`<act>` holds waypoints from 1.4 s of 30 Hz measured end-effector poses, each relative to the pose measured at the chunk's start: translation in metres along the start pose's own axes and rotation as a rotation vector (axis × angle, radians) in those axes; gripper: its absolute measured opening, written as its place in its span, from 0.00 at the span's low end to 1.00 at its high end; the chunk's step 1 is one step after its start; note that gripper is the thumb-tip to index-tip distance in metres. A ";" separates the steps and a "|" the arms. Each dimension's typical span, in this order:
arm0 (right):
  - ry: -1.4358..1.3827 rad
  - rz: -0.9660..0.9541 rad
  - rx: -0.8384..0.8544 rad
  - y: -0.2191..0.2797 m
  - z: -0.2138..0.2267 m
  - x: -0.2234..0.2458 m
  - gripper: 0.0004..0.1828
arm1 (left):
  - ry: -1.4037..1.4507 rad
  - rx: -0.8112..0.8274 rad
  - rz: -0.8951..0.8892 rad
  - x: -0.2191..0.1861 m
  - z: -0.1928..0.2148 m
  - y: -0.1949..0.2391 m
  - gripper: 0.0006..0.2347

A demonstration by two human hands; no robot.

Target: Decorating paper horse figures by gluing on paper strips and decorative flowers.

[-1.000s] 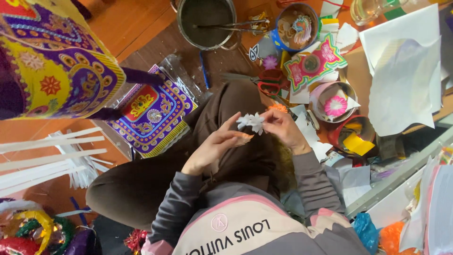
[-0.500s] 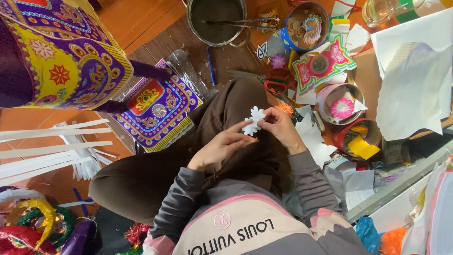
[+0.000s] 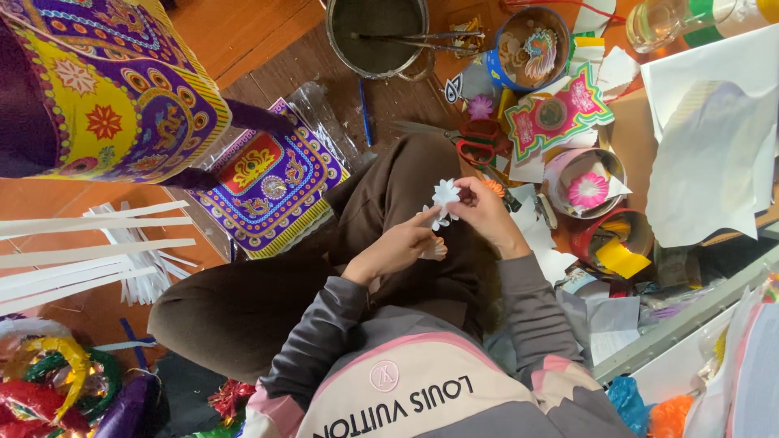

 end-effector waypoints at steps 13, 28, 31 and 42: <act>-0.297 0.027 -0.358 -0.015 0.016 0.013 0.07 | 0.084 -0.019 -0.001 -0.017 0.011 0.008 0.10; -0.192 0.111 -0.154 0.006 -0.005 0.036 0.22 | 0.473 -0.124 -0.186 -0.027 0.029 0.030 0.12; -0.254 0.113 -0.098 0.006 -0.017 0.026 0.25 | 0.451 -0.143 -0.240 -0.024 0.025 0.029 0.12; -0.465 0.092 -0.201 0.019 0.009 0.036 0.20 | 0.360 -0.251 -0.168 -0.004 0.016 0.019 0.11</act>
Point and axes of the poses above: each hand's wrist, its own y-axis away from the middle knuckle, its own z-axis out of the back of the hand, x = y × z, the point moved 1 cm from there along -y, towards the middle knuckle, and after that the axes turned 5 degrees about z, right-handed, at the moved point
